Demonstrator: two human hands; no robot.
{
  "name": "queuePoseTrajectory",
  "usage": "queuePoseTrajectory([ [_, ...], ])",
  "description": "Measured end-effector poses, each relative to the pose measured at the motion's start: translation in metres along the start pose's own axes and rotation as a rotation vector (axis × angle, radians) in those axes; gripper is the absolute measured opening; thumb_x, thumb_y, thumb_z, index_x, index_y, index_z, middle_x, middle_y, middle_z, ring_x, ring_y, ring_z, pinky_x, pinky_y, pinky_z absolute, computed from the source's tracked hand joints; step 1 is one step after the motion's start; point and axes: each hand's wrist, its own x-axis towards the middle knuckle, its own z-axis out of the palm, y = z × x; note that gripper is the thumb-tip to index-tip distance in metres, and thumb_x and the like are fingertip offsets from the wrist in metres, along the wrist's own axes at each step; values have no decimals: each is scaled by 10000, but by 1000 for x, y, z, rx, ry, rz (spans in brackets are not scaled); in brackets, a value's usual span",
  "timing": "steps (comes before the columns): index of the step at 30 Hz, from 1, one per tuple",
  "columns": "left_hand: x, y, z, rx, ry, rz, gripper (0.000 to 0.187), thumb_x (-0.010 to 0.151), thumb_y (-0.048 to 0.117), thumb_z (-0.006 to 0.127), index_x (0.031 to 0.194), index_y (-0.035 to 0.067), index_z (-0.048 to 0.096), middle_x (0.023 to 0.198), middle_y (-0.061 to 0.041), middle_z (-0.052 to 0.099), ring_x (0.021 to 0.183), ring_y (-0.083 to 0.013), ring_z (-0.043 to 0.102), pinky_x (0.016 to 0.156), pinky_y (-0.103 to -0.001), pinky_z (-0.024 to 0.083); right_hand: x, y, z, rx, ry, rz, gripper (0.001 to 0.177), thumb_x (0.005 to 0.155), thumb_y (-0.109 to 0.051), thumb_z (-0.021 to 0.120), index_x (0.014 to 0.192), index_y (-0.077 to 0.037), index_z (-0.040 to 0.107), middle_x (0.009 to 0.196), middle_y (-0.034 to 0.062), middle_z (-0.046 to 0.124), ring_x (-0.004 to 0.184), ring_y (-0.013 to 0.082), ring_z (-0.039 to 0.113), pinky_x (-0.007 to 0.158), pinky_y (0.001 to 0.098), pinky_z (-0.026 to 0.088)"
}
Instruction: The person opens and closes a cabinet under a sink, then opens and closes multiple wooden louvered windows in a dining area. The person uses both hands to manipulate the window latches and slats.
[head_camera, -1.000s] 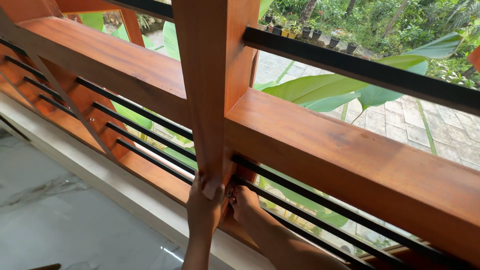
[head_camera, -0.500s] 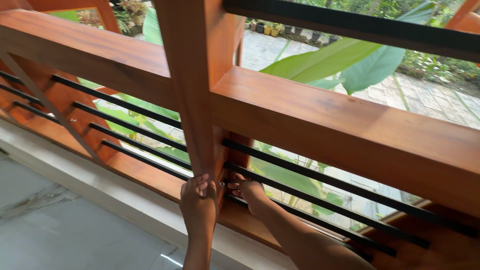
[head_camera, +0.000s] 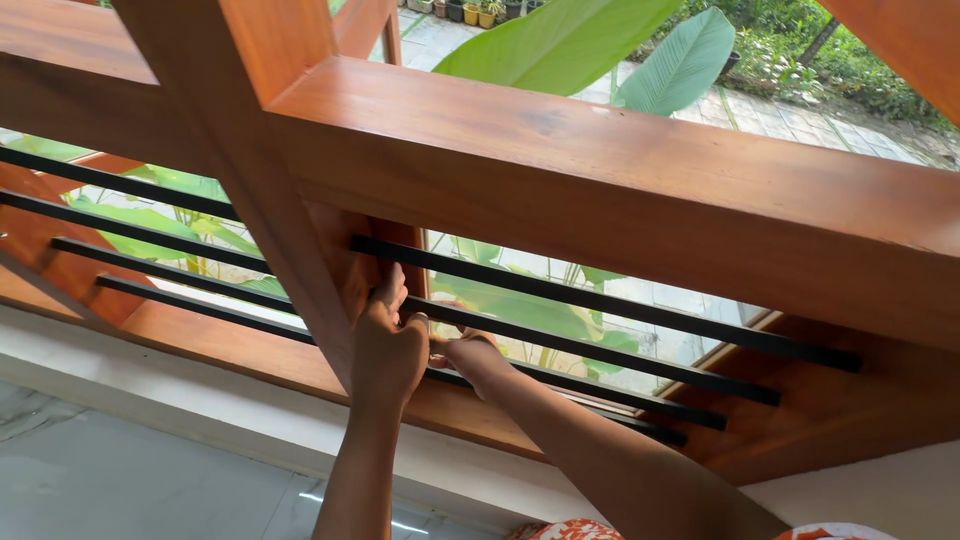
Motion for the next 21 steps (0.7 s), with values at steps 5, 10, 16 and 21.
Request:
queuePoseTrajectory([
  [5, -1, 28, 19, 179, -65, -138, 801, 761, -12, 493, 1549, 124, 430, 1406, -237, 600, 1239, -289, 636, 1021, -354, 472, -10, 17, -24, -78, -101, -129, 508, 932, -217, 742, 1387, -38, 605, 1419, 109, 663, 1359, 203, 576, 1088, 319, 452],
  [10, 0, 26, 32, 269, -77, -283, 828, 759, 13, 452, 1572, 168, 447, 1233, -261, 709, 1084, -360, 718, 972, -377, 525, -17, 15, -38, -120, -94, -428, 671, 884, -106, 764, 1483, -109, 462, 1510, 120, 538, 1462, 267, 488, 1218, 415, 379],
  [16, 30, -26, 56, 559, 123, 491, 787, 703, -27, 620, 1482, -29, 512, 1431, -289, 570, 1259, -428, 565, 1083, -556, 314, 1, -2, -54, -424, 53, -407, 795, 809, -200, 810, 1489, -155, 402, 1476, 87, 530, 1404, 231, 484, 1164, 416, 440],
  [21, 37, -43, 73, 156, 130, 244, 600, 847, -47, 466, 1429, 23, 595, 1413, -190, 623, 1338, -288, 617, 1160, -375, 457, 24, 5, -77, -475, 89, -555, 733, 839, -311, 828, 1466, -123, 498, 1486, 93, 599, 1385, 241, 565, 1143, 445, 455],
])
